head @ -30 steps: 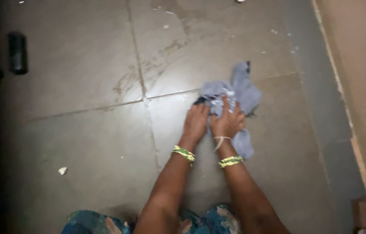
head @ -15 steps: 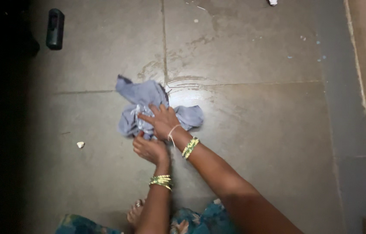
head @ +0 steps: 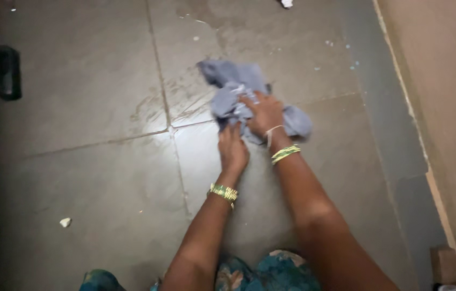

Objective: The person wipes a liquid spill on a tiled floor with a cloth, repeatedly scrubbing the wet area and moving the cloth across the tiles.

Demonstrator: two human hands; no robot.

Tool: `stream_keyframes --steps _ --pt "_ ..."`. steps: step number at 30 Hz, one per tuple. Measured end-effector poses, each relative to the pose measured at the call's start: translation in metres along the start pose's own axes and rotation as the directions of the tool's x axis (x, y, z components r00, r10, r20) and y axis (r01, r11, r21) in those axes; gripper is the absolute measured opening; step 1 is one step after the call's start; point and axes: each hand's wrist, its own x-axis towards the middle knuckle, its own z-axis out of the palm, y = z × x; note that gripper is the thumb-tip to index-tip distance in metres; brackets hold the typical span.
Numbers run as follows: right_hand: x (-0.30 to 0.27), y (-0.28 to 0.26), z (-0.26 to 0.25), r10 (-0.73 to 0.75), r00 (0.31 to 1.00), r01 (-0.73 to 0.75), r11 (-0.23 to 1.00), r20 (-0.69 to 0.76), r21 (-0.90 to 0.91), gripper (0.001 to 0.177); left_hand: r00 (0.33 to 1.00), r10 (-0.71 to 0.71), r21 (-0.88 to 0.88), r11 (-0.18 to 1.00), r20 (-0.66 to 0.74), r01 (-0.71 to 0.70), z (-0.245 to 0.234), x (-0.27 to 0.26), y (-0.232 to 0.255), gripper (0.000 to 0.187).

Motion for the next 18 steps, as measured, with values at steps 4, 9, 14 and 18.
stream_keyframes --steps 4,9,14,18 --pt "-0.035 0.081 -0.012 0.155 0.969 -0.169 0.984 -0.191 -0.058 0.073 0.955 0.166 0.003 0.985 0.245 -0.172 0.044 0.028 0.036 0.058" --pt "-0.129 0.142 0.002 0.440 0.809 -0.461 0.887 -0.390 0.043 0.074 0.834 0.257 -0.180 0.965 0.488 -0.192 0.086 0.002 0.095 0.054" --pt "-0.232 0.122 0.026 0.761 0.446 -0.828 0.550 -0.470 0.105 0.072 0.790 0.447 -0.338 0.885 0.420 -0.321 0.085 -0.090 0.130 0.044" --pt "-0.234 0.075 0.035 0.853 0.330 -0.892 0.422 -0.404 0.162 0.071 0.786 0.443 -0.377 0.880 0.431 -0.289 0.074 -0.100 0.106 0.020"
